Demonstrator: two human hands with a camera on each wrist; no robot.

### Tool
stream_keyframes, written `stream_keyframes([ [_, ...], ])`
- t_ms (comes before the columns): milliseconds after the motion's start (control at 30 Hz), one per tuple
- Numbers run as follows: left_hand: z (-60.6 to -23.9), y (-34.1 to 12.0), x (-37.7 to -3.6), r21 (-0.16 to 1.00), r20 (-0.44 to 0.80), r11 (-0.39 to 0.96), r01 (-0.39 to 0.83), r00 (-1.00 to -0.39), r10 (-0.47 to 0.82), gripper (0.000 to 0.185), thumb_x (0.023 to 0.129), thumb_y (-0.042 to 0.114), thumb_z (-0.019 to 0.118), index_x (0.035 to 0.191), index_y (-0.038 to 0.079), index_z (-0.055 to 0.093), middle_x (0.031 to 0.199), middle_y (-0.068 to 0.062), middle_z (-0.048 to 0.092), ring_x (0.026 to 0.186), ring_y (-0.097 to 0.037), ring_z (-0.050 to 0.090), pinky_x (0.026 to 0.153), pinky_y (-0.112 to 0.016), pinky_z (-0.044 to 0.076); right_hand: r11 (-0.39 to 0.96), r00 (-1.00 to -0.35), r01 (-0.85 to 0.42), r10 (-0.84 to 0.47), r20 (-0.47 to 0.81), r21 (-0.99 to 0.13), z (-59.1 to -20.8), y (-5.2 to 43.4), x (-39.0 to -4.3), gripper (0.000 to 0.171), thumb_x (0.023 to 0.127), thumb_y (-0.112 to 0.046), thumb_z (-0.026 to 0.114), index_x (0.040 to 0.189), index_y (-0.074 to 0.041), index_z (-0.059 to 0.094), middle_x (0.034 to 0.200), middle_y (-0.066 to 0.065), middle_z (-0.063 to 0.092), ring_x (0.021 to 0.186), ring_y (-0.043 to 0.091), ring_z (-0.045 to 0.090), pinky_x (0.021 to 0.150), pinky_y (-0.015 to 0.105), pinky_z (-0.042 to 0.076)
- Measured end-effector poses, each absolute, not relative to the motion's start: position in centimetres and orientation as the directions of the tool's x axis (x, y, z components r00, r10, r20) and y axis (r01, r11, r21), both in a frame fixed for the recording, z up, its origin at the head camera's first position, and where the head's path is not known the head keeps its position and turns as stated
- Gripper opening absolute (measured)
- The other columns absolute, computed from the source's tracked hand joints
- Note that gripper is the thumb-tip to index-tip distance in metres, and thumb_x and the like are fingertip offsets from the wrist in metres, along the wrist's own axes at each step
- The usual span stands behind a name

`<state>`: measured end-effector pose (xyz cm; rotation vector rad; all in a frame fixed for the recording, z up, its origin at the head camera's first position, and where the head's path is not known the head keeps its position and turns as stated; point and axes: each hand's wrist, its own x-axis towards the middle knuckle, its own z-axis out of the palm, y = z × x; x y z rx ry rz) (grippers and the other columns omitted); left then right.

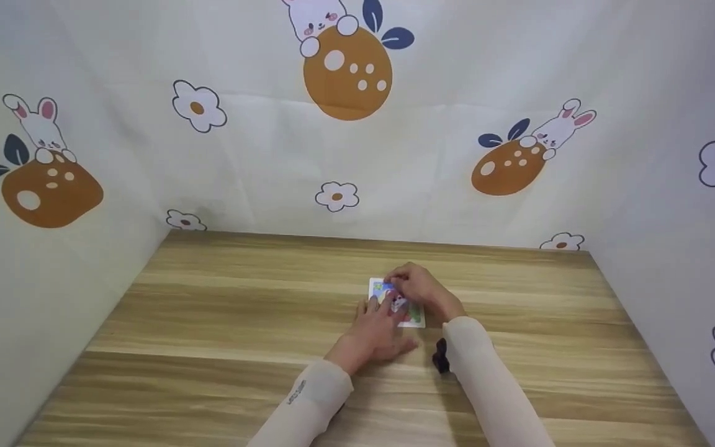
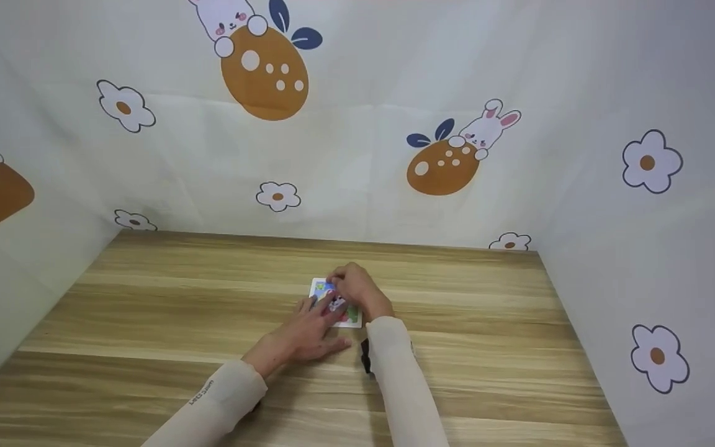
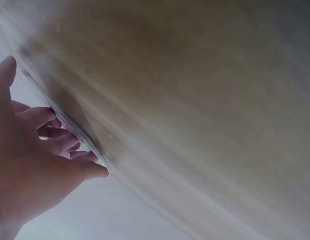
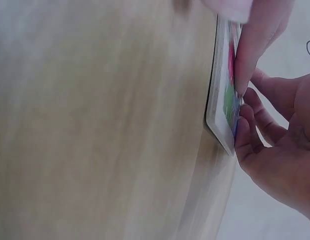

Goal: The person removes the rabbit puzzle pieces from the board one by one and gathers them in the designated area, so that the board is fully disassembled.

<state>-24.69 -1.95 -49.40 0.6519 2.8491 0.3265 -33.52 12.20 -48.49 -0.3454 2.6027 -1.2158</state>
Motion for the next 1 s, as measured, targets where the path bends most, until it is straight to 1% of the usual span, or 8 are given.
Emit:
stream_keyframes([
  [100,-49.1,-1.9,-24.9,0.286,-0.173,0.876,0.388,-0.878,0.446,0.074,0.097,0.062,0.049,0.157,0.022,0.034,0.168,-0.012,0.021,0.151,-0.046,0.023,0.124,-0.061,0.016,0.621,-0.939,-0.092,-0.315,-0.141,-0.779,-48.3,12.3,-33.6,0.024,0.102,-0.008,0.052,0.110,-0.007,0.075,0.119,0.010,0.064,0.111,0.024,0.056,0.106,0.047,0.045],
  [333,-48.8,-1.8,-25.0,0.356,-0.238,0.877,0.324,-0.876,0.420,0.080,0.096,0.066,0.048,0.159,0.021,0.028,0.169,-0.014,0.015,0.154,-0.044,0.014,0.126,-0.058,0.011,0.677,-0.915,-0.229,-0.395,-0.083,-0.699,-48.1,12.0,-33.9,0.025,0.100,-0.007,0.054,0.110,-0.006,0.077,0.114,0.010,0.074,0.108,0.024,0.065,0.104,0.047,0.050],
  [467,-48.4,-1.8,-24.9,0.406,-0.254,0.870,0.282,-0.879,0.403,0.081,0.095,0.065,0.050,0.159,0.021,0.028,0.170,-0.010,0.012,0.155,-0.044,0.010,0.125,-0.061,0.010,0.682,-0.917,-0.210,-0.386,-0.102,-0.700,-48.0,11.7,-34.0,0.024,0.100,-0.008,0.055,0.109,-0.006,0.077,0.113,0.009,0.075,0.105,0.022,0.064,0.104,0.046,0.050],
  [633,-48.1,-1.9,-24.7,0.451,-0.271,0.859,0.241,-0.880,0.389,0.079,0.095,0.062,0.052,0.159,0.023,0.029,0.171,-0.007,0.010,0.156,-0.043,0.005,0.123,-0.068,0.006,0.689,-0.918,-0.157,-0.366,-0.152,-0.707,-47.9,11.5,-34.0,0.025,0.101,-0.009,0.053,0.111,-0.009,0.076,0.114,0.007,0.074,0.105,0.021,0.063,0.104,0.045,0.050],
  [800,-48.0,-2.0,-24.6,0.444,-0.286,0.866,0.230,-0.880,0.380,0.078,0.095,0.061,0.053,0.159,0.025,0.028,0.171,-0.006,0.010,0.156,-0.042,0.004,0.123,-0.066,0.005,0.649,-0.913,-0.070,-0.347,-0.214,-0.757,-47.8,11.5,-34.1,0.026,0.102,-0.010,0.050,0.111,-0.011,0.075,0.113,0.006,0.072,0.102,0.019,0.060,0.098,0.040,0.049],
  [900,-47.9,-1.9,-24.6,0.428,-0.292,0.875,0.229,-0.881,0.373,0.078,0.095,0.062,0.053,0.159,0.024,0.029,0.171,-0.007,0.011,0.156,-0.042,0.006,0.124,-0.065,0.007,0.623,-0.909,-0.021,-0.337,-0.244,-0.782,-47.9,11.6,-34.2,0.026,0.104,-0.013,0.049,0.112,-0.011,0.073,0.116,0.006,0.069,0.103,0.019,0.058,0.094,0.036,0.048],
  [1000,-47.9,-1.8,-24.6,0.415,-0.298,0.880,0.229,-0.880,0.370,0.078,0.095,0.063,0.053,0.159,0.024,0.030,0.171,-0.007,0.011,0.156,-0.042,0.007,0.124,-0.065,0.008,0.627,-0.908,-0.026,-0.341,-0.244,-0.778,-48.0,11.7,-34.4,0.026,0.104,-0.014,0.048,0.112,-0.011,0.072,0.119,0.009,0.068,0.103,0.020,0.058,0.092,0.034,0.048],
])
